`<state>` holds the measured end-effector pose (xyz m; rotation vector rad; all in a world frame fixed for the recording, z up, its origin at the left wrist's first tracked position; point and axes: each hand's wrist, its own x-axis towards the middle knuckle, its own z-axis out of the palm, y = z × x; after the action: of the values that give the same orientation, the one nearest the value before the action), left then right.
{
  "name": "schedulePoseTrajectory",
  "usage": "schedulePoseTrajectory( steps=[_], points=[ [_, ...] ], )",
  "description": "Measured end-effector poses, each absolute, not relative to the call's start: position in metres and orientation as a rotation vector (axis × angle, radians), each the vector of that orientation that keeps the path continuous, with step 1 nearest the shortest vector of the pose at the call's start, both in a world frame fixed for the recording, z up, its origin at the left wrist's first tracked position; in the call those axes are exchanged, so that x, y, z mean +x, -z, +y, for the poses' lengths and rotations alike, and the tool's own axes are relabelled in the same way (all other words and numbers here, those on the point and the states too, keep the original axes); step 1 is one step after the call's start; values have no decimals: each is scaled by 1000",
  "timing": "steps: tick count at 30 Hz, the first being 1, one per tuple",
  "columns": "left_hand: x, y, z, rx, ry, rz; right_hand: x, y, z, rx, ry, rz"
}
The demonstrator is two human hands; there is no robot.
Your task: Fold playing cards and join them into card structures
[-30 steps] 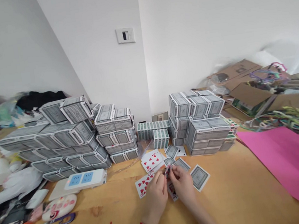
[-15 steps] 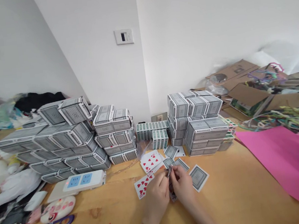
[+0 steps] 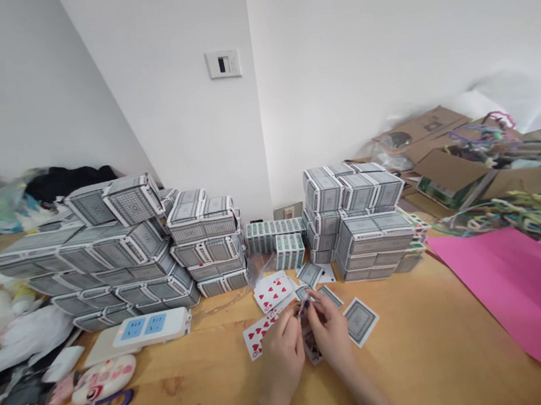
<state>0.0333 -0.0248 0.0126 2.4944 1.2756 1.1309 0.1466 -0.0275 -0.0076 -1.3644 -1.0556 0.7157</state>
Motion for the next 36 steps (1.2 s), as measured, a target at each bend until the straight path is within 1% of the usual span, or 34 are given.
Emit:
schedulePoseTrajectory(
  steps=[3,10,15,17,23,29,33,36],
  points=[
    [33,-11,-25,2478,-1140,1283,147,7,-27,-1348,-773,-1050],
    [34,-9,-25,2475,-1151,1240,146,8,-31,-1443,-668,-1070],
    [34,-9,-25,2402,-1210,1305,146,5,-26,-1304,-870,-1062],
    [33,-9,-25,2406,-1191,1306,146,3,-26,-1309,-895,-1094],
    [34,-7,-24,2429,-1118,1248,143,-2,-33,-1473,-743,-1090],
    [36,-6,-25,2321,-1237,1307,143,-5,-32,-1409,-829,-1111],
    [35,-7,-25,2353,-1228,1294,142,-5,-35,-1511,-744,-1143],
    [35,-7,-25,2341,-1232,1309,141,-4,-35,-1485,-726,-1135]
  ],
)
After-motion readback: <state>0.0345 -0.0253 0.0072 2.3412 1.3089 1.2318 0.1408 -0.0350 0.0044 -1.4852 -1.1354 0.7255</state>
